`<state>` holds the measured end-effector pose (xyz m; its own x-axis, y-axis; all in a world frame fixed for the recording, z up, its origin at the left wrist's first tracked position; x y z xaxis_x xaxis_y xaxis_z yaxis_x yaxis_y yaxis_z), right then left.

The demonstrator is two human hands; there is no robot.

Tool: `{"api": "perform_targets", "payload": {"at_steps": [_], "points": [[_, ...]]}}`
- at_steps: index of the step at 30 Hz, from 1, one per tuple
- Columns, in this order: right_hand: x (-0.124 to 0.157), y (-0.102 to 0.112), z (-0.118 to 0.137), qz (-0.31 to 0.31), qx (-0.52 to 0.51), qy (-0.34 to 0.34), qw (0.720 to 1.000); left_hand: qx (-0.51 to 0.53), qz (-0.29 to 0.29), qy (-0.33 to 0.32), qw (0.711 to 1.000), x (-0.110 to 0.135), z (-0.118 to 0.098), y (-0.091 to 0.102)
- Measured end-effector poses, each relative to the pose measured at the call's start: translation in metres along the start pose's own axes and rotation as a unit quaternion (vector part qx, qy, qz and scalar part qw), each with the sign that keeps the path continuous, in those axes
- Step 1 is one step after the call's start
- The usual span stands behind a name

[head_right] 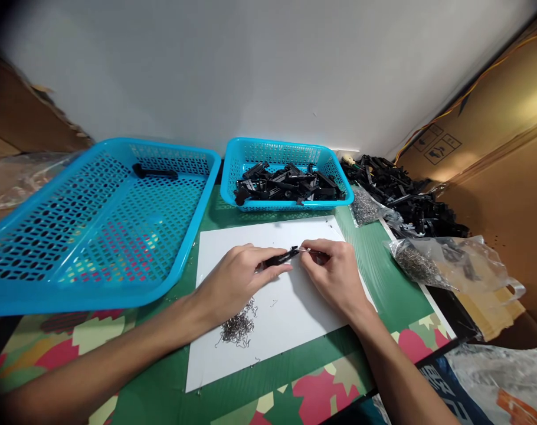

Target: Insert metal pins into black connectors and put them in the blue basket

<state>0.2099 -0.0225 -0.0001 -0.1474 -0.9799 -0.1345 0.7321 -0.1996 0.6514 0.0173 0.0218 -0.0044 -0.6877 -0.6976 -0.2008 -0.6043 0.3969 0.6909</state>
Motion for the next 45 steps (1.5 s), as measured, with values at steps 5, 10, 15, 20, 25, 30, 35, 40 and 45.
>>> {"api": "perform_targets", "payload": {"at_steps": [5, 10, 15, 20, 25, 30, 35, 40, 45], "points": [[0.0020, -0.0012, 0.0024, 0.008, 0.046, 0.041, 0.998, -0.009, 0.001, -0.011, 1.000, -0.0007, 0.0001, -0.0010], [0.0018, -0.0016, 0.0051, -0.002, 0.079, 0.071, 0.994, -0.013, -0.001, -0.009, 1.000, -0.0006, 0.0001, -0.0017], [0.0022, -0.0021, 0.0053, -0.013, 0.082, 0.089, 0.993, -0.012, -0.001, -0.020, 1.000, 0.0002, 0.0005, -0.0029], [0.0010, -0.0020, 0.0039, 0.004, 0.090, 0.089, 0.992, -0.029, -0.010, -0.023, 0.999, 0.0016, 0.0032, -0.0057], [-0.0008, -0.0003, 0.0031, 0.029, 0.088, 0.080, 0.993, -0.040, -0.002, -0.034, 0.999, 0.0026, 0.0031, -0.0078], [-0.0005, 0.0042, 0.0043, 0.046, 0.093, 0.058, 0.993, -0.049, 0.013, -0.049, 0.997, 0.0027, 0.0001, -0.0086], [-0.0012, 0.0070, 0.0045, 0.054, 0.089, 0.035, 0.994, -0.069, 0.026, -0.053, 0.996, 0.0020, -0.0014, -0.0077], [-0.0030, 0.0059, 0.0028, 0.051, 0.078, -0.003, 0.996, -0.087, 0.038, -0.065, 0.993, 0.0022, -0.0032, -0.0072], [-0.0048, 0.0040, 0.0030, 0.057, 0.075, 0.023, 0.995, -0.101, 0.044, -0.069, 0.991, 0.0018, -0.0053, -0.0067]]}}
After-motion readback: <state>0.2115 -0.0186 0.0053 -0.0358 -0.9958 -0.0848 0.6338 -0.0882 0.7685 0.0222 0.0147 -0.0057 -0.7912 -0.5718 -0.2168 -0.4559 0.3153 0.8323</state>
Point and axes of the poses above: each hand's wrist, its own x-axis away from the middle knuckle, its own y-axis out of the back of the hand, z = x × y, the point moved 3 cm from there along -x, towards the middle knuckle, and after that the axes turned 4 degrees about -y, right-handed, at the moved point
